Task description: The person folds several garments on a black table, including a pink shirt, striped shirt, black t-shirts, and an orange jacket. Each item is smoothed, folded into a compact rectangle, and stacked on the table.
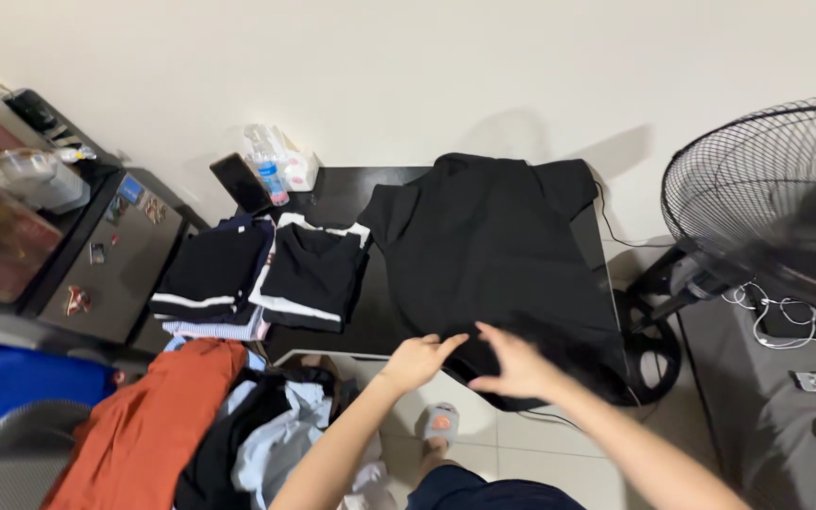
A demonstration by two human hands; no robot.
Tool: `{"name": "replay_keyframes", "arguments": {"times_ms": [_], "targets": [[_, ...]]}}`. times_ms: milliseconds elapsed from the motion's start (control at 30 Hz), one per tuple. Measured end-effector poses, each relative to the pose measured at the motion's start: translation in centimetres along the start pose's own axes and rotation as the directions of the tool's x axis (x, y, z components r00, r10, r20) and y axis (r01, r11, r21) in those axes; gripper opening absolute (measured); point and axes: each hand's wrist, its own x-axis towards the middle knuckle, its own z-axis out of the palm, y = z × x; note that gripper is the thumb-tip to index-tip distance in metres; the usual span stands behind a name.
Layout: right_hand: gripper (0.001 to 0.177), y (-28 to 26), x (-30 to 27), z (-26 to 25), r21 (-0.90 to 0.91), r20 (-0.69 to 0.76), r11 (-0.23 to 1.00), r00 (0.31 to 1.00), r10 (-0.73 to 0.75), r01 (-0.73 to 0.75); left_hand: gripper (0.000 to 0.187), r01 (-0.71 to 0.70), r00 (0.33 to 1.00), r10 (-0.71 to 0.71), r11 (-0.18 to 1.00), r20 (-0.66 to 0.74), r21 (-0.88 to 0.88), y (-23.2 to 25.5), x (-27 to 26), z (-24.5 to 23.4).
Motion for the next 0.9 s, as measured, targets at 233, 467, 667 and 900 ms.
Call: {"name": "replay_keyframes", "arguments": {"times_ms": [233, 467, 667, 900], "targets": [[0.05, -4.1, 11.3, 7.6, 0.622, -0.146, 0.782, 0.973, 0.178, -0.05, 0.049, 0.493, 0.864, -0.245, 0.586, 0.439, -0.643, -12.2, 6.5, 1.3], [0.013, -4.1, 10.1, 7.1, 0.585, 0.002, 0.81, 0.999, -0.035, 0.027, 0.079, 0.982, 0.141, -0.764, 0.027, 0.63, -0.187, -28.1, 8.5, 13.6], [0.01, -5.0, 6.4, 16.5, 0.631, -0.14, 0.705, 0.941, -0.307, 0.324, 0.084, 0.941, -0.208, -0.913, -0.285, 0.351, -0.181, -32.1, 10.6, 22.1], [0.017, -6.0, 3.7, 17.7, 0.75, -0.114, 0.617, 0.965, -0.235, 0.239, 0.078, 0.598, -0.195, -0.834, -0.518, 0.515, -0.612, -33.1, 12.0, 20.8]]}}
